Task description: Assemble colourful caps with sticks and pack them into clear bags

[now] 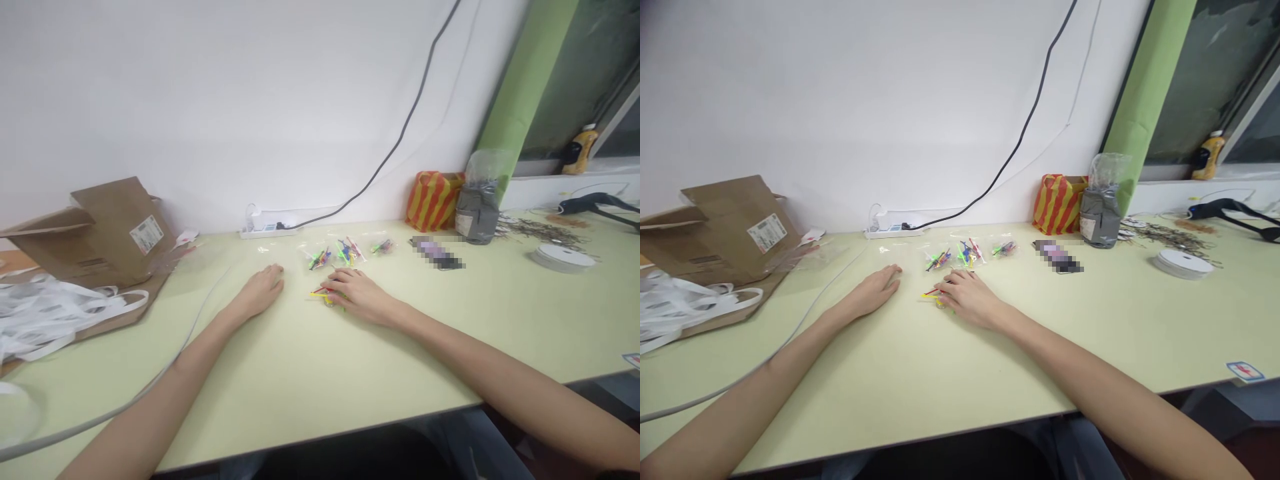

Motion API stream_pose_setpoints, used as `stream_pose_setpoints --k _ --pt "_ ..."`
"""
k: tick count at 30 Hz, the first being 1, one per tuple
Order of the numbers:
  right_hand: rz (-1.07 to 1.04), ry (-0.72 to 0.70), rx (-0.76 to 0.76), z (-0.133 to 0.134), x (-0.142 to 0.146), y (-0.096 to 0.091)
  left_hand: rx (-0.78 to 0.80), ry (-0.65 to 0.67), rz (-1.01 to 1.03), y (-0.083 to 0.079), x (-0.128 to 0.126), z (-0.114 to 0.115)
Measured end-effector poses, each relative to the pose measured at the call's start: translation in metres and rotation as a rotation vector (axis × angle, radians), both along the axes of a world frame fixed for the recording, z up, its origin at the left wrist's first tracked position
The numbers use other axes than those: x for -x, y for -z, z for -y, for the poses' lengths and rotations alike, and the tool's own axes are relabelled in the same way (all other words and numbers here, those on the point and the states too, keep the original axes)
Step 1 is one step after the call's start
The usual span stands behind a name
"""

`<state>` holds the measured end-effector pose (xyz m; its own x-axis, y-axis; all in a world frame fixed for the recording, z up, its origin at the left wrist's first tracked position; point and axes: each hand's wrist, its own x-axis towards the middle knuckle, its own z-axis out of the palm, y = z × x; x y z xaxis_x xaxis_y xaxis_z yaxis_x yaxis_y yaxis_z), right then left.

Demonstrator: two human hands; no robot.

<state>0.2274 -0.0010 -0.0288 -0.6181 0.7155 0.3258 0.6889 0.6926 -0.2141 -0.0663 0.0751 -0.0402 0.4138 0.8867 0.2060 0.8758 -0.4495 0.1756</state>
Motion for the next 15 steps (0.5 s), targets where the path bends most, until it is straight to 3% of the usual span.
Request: stream_pose_setpoints --k 6,11,15 --pt "0.057 0.147 -0.001 -0.002 -0.001 -0.004 0.0 0.036 0.006 0.003 0.003 -0.004" --pt "0.104 0.172 -0.024 -0.004 -0.004 -0.008 -0.229 0.095 0.085 -0.011 -0.017 0.013" --pt "0.152 0.206 -0.028 -0.005 -0.007 -0.012 -0.305 0.177 0.189 -0.023 -0.035 0.031"
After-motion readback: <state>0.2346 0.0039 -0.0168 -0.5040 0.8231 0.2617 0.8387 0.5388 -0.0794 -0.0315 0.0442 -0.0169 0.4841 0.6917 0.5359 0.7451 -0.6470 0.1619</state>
